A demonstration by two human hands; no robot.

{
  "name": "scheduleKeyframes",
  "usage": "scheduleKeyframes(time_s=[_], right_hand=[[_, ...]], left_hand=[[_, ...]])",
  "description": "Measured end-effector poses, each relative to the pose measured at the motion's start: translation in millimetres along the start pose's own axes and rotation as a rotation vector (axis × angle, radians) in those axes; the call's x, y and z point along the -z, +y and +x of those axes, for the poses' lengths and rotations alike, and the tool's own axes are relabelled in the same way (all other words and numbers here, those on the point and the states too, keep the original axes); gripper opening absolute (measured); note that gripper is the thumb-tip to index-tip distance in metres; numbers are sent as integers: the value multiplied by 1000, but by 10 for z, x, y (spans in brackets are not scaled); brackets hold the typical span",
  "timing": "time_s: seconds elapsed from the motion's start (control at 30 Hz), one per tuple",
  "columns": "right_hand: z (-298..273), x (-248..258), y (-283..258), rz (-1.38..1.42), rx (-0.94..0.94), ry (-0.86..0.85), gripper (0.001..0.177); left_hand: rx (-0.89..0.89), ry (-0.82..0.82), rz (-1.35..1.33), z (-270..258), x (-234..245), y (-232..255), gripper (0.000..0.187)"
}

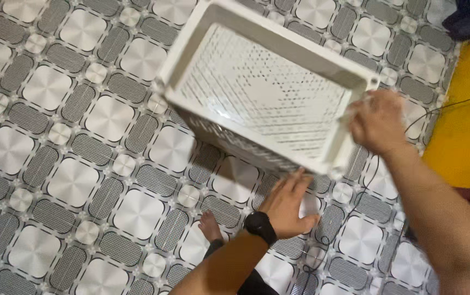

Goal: The person assembles a white perforated plastic basket by hand, repeatedly pressing the edges to secure the frame. The person lifts the basket to show its stacked structure, then places it against a yellow wall.

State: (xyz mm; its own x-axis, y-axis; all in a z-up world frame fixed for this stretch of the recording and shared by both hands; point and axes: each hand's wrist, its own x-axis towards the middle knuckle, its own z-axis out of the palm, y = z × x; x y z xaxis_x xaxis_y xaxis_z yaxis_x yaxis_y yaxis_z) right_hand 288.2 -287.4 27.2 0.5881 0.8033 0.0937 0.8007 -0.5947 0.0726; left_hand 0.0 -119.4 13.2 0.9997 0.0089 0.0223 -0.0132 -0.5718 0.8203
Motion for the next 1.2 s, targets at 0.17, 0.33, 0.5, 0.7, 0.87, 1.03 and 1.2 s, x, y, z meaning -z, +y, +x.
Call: scheduleKeyframes(time_s=[0.17,0.33,0.5,0.7,0.87,1.03,1.2], right_hand=[[-149,59,-133,125,-299,247,38],[-419,-369,-1433,383,-255,157,43],[-290,-669,-1842,348,-328,258,46],[103,-618,-1208,327,-138,245,49],[357,-130,-1177,399,-66,349,47],[379,225,-2067,598,-169,561,27],[369,157,-2507,433,-49,499,27]], left_hand=[[122,225,231,28,702,-252,76],[85,89,565,-18,1667,-789,78],[-49,-135,552,-78,1826,-1018,89],[-177,-76,717,-4,1284,-1091,81],[18,-175,452,263,1273,-1205,54],[-35,-5,742,378,1415,-1275,70],[-67,65,787,347,1272,-1212,70]])
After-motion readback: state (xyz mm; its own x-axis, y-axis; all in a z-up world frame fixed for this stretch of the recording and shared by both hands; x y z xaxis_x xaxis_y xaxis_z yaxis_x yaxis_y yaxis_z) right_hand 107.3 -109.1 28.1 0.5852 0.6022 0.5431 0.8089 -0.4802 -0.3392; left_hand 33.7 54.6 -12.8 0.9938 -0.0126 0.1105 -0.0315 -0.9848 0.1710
